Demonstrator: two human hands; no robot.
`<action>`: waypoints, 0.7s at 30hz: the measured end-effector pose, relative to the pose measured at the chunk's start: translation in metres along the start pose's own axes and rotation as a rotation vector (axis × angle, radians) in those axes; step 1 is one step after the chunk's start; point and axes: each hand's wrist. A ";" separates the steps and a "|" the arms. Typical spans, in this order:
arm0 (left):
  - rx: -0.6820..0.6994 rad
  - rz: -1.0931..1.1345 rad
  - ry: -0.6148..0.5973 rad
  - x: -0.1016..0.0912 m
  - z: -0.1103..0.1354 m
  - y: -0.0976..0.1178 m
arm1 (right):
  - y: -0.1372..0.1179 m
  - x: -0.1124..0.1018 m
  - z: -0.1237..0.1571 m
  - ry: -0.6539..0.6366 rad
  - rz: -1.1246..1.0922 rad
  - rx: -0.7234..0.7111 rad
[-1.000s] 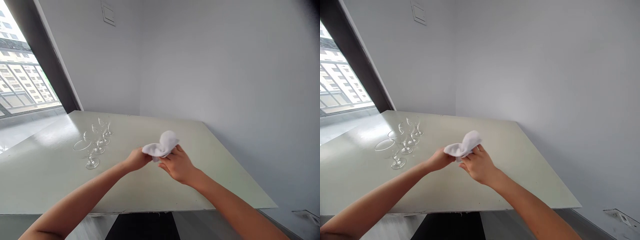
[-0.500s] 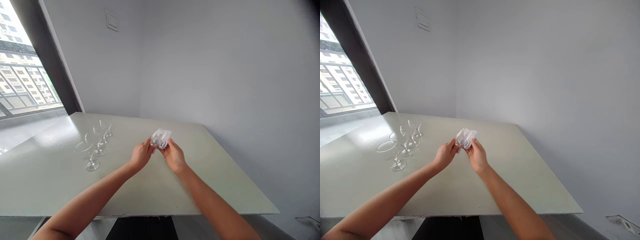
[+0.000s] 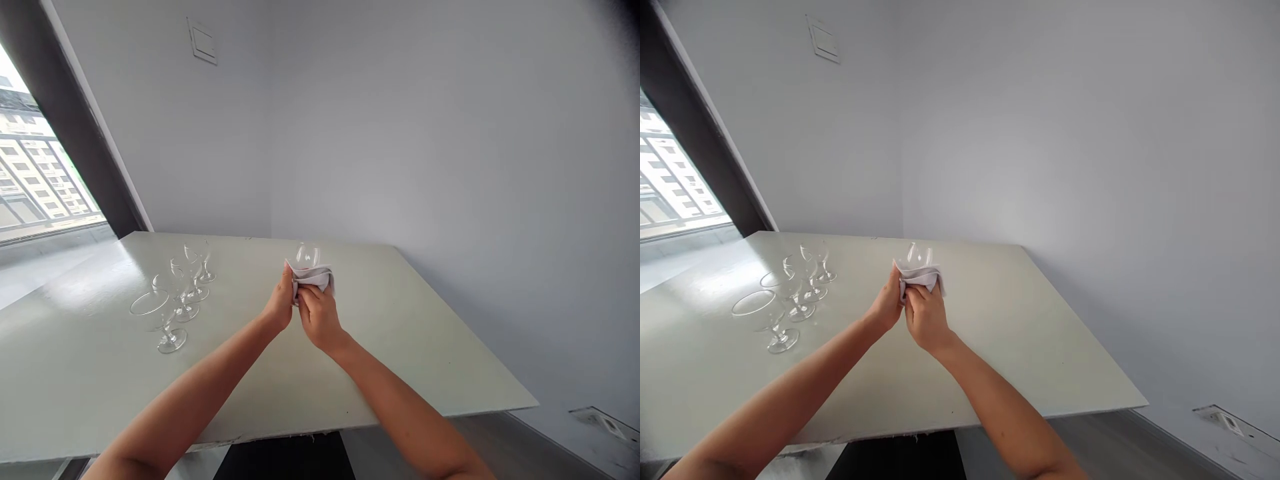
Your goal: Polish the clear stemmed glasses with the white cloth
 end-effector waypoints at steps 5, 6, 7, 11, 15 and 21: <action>-0.090 -0.012 -0.002 -0.011 -0.009 -0.007 | 0.018 -0.013 -0.003 -0.131 -0.289 0.495; -0.104 0.011 -0.008 -0.014 -0.011 -0.006 | 0.024 -0.017 -0.004 -0.124 -0.385 0.613; -0.113 0.039 -0.014 -0.018 -0.013 -0.006 | 0.028 -0.020 -0.004 -0.076 -0.471 0.711; -0.202 0.198 -0.031 -0.025 -0.021 -0.008 | 0.029 -0.025 0.003 0.108 -0.573 0.695; -0.339 0.322 -0.036 -0.020 -0.019 -0.016 | 0.015 -0.009 0.017 -0.143 -0.239 0.286; -0.335 0.445 -0.055 -0.012 -0.004 -0.010 | 0.023 0.007 0.015 -0.048 -0.468 0.524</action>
Point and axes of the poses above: each hand's wrist, its own z-axis away from the middle knuckle, its own x-axis out of the palm, y = z × x, and after that the axes turned 11 degrees about y, right-handed
